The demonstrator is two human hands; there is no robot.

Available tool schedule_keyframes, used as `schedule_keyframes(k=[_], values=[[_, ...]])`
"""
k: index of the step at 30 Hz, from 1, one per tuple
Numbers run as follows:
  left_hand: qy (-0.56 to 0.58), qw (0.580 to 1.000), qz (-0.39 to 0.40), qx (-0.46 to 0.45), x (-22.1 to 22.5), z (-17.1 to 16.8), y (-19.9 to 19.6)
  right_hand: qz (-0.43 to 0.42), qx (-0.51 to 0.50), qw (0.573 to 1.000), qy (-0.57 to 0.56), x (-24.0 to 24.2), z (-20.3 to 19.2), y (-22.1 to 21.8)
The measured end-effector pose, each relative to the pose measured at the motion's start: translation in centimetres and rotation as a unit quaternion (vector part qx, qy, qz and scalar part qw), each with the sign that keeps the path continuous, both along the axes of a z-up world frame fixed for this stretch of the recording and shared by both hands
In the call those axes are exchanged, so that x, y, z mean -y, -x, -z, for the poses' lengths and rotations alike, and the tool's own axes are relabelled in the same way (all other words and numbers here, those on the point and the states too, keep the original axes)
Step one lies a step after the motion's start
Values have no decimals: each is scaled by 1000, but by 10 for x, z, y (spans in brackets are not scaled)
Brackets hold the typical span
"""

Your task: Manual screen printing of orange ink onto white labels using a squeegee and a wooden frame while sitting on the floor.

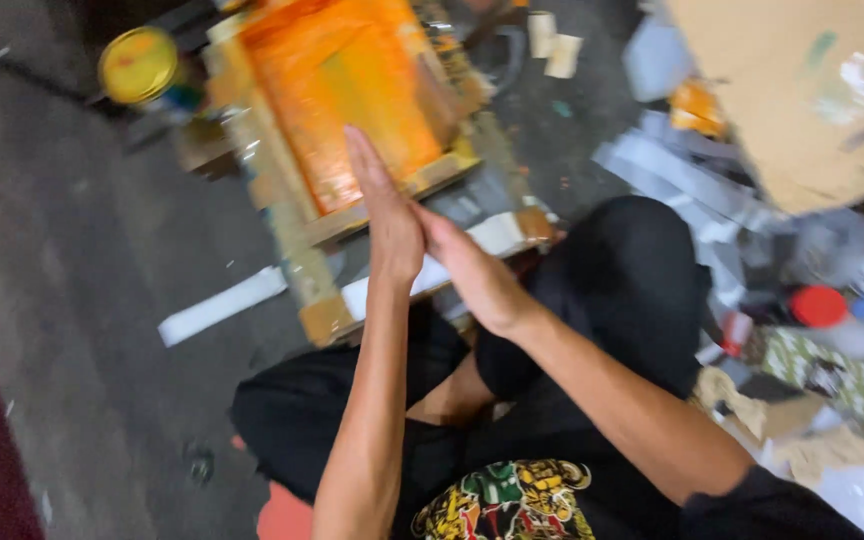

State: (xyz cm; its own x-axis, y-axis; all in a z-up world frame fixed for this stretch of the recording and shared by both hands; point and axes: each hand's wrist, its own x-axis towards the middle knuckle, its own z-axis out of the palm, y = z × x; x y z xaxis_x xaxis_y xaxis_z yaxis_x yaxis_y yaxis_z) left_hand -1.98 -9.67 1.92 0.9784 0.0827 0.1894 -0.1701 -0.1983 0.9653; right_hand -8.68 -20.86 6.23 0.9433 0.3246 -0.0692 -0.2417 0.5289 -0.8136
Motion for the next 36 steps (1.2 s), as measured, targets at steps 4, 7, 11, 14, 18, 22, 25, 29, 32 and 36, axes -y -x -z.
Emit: schedule_keyframes(k=[4, 7, 11, 14, 18, 22, 25, 29, 32, 36], values=[[-156, 982, -89, 60, -59, 27, 14, 32, 145, 967, 208, 14, -4, -2], [-250, 953, -173, 24, -91, 41, 37, 64, 177, 905, 382, 30, 4, -14], [-277, 925, -211, -149, -115, 63, 44, 56, 152, 817, 553, 34, 21, -27], [-314, 912, -224, -139, -113, 53, 41, 73, 228, 802, 547, 23, 14, -26], [-334, 910, -235, -72, -118, 54, 43, 42, 245, 789, 561, 19, 19, -29], [-328, 908, -248, -73, -120, 31, 39, -8, 281, 741, 609, 10, 30, -32], [-295, 919, -259, -34, -124, -4, 27, -43, 319, 681, 658, -3, 34, -38], [-268, 921, -280, 30, -134, -30, 4, -93, 345, 616, 702, -27, 27, -51], [-233, 931, -278, 42, -137, -47, -2, -97, 362, 596, 711, -24, 42, -61], [-221, 930, -290, 58, -138, -46, -5, -49, 356, 589, 724, -26, 38, -68]])
